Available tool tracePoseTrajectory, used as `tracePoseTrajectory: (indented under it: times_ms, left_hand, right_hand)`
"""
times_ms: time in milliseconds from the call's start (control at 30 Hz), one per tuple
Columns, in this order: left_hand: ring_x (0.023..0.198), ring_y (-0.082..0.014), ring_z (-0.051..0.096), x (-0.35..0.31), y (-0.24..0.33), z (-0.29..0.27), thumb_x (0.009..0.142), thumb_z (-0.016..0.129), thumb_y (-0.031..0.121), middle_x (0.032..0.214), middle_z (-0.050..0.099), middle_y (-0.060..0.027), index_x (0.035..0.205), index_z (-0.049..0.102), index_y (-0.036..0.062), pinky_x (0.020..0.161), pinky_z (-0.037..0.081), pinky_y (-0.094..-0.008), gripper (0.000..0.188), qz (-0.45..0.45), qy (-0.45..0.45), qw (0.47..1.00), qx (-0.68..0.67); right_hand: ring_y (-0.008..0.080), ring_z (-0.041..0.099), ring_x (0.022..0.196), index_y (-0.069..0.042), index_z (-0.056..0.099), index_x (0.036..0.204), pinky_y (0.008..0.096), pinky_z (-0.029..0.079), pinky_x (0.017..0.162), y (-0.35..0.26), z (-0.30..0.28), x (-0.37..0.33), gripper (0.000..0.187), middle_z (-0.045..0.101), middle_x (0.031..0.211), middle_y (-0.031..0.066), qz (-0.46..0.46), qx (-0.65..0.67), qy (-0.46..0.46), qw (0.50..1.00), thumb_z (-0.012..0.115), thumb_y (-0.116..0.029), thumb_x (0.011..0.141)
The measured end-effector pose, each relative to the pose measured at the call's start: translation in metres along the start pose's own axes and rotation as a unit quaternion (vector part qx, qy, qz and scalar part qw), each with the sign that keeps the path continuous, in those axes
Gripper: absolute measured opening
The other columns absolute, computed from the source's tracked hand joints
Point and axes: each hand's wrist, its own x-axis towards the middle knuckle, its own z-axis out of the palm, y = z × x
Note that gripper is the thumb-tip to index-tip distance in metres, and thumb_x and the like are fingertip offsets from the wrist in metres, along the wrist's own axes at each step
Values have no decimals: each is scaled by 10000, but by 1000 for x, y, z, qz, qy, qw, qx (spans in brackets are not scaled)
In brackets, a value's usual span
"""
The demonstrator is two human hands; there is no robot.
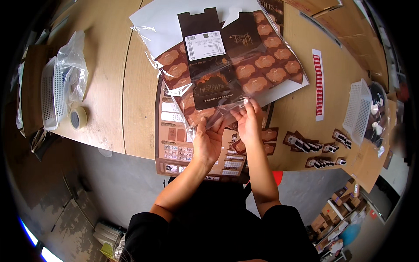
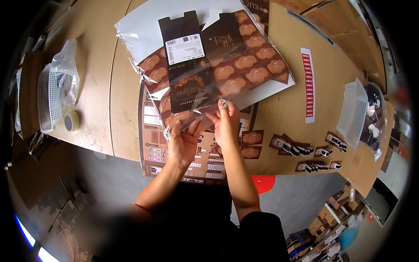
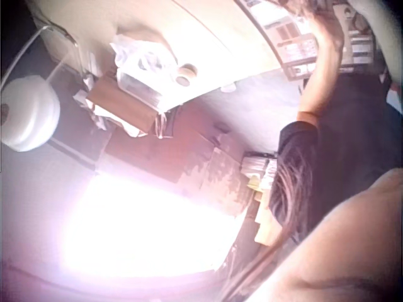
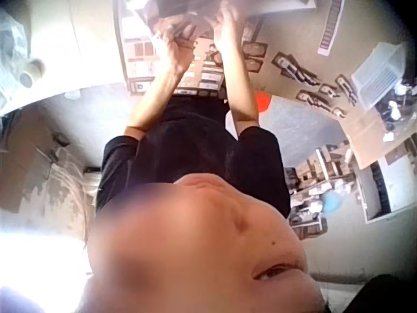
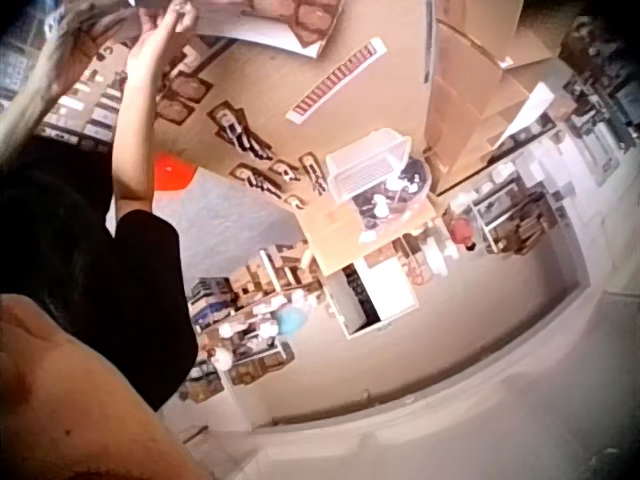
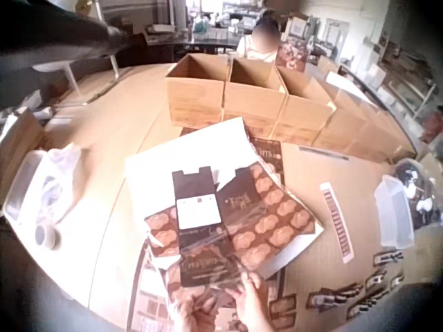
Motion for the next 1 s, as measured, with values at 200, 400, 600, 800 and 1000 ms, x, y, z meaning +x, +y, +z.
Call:
tracePoseTrajectory:
  times_ms: [200, 400, 600, 800, 1000]
  left_hand:
    - [1205, -246, 368, -22, 1, -3, 911, 412, 269, 1241, 458, -131, 1184, 431, 22, 1032, 234, -421, 368, -56, -55, 991, 109]
    - [799, -167, 556, -8, 122, -52, 814, 503, 89, 837, 573, -78, 805, 558, 58, 722, 457, -320, 64, -78, -50, 909, 406]
    - [949, -194, 554, 194, 250, 7, 829, 545, 307, 1038, 572, -91, 1077, 487, 72, 810, 437, -317, 346, 135, -21, 923, 359]
    - [761, -220, 594, 256, 229, 80, 858, 508, 204, 905, 576, -118, 989, 505, -28, 638, 525, -348, 266, 186, 37, 864, 466]
    - [763, -221, 594, 241, 249, 103, 900, 431, 187, 885, 579, -93, 957, 513, 11, 673, 529, -376, 203, 157, -52, 858, 486]
  right_hand:
    - [208, 518, 901, -61, 395, 1190, 367, 454, 771, 40, 21, 15, 533, 522, 1050, 61, 76, -29, 164, 983, 616, -346, 798]
    - [176, 517, 975, -66, 425, 1186, 344, 446, 812, 56, -20, 22, 561, 507, 1124, 64, 83, 26, 147, 985, 565, -455, 807]
    - [210, 539, 861, -78, 488, 1096, 398, 423, 776, 59, -20, 13, 452, 572, 952, 65, 75, 134, 34, 987, 464, -462, 859]
    - [225, 581, 755, -76, 548, 983, 371, 457, 709, 70, -38, 26, 309, 607, 794, 82, 100, 178, 27, 979, 505, -354, 855]
    - [186, 596, 799, -49, 536, 1047, 311, 491, 730, 70, -38, 36, 244, 617, 900, 78, 45, 106, -100, 988, 535, -180, 842]
